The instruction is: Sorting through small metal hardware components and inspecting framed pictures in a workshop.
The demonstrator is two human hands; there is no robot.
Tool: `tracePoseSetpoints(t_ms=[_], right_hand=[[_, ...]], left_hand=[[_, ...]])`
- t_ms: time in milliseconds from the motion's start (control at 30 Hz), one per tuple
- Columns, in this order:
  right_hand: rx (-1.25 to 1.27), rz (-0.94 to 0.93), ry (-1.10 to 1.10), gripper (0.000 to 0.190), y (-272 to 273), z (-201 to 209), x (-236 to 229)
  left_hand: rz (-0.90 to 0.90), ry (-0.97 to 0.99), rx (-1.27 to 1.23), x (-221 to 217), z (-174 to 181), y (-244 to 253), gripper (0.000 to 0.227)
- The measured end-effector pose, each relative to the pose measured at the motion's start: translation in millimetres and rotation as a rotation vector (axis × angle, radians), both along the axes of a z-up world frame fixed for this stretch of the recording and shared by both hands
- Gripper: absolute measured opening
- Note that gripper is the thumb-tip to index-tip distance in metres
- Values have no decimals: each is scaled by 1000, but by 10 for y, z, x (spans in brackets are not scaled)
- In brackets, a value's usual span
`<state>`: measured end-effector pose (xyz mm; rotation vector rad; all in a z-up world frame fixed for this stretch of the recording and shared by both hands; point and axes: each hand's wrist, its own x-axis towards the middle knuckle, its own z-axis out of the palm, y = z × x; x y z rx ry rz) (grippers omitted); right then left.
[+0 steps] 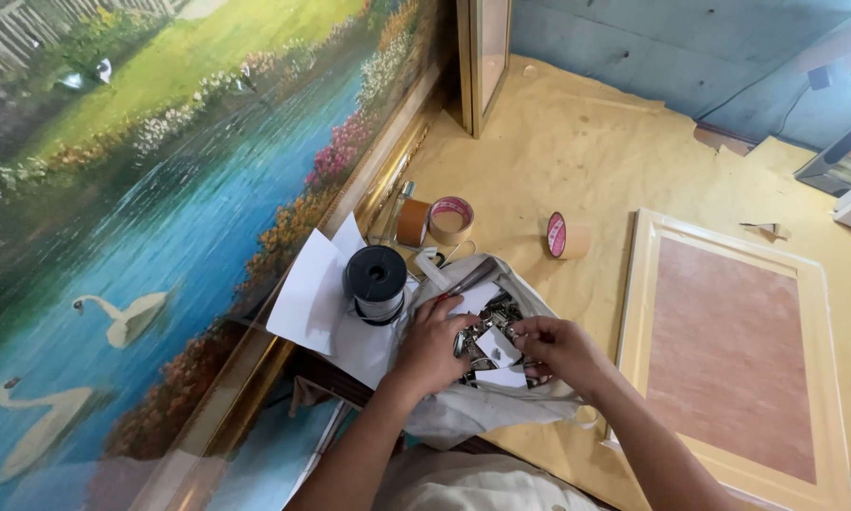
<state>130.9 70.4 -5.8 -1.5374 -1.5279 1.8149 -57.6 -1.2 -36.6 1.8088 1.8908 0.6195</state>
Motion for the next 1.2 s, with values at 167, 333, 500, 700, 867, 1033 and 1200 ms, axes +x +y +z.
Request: tracePoseSetpoints(t_ms=[167, 333, 500, 700, 867, 1033, 1200], right_hand=[[-108, -45, 74, 31, -30, 63, -30], [-58, 157, -29, 30, -63, 71, -51], [629, 464, -564, 26, 23, -74, -119], [878, 767, -808, 47, -252, 70, -309], [819, 1009, -746, 54, -374, 147, -196], [659, 853, -827, 43, -216, 201, -136], [681, 516, -701, 34, -132, 110, -276]], left_hand=[[-14, -4, -13, -2, 99, -10, 49], [-8, -24, -73, 4, 172, -17, 48], [-22, -8, -68, 2, 132, -16, 50], [-30, -8, -48, 10, 192, -6, 67], [-32, -28, -50, 0, 235, -10, 73], [-32, -45, -43, -3, 260, -19, 70], [-35, 32, -11, 4, 140, -24, 70]])
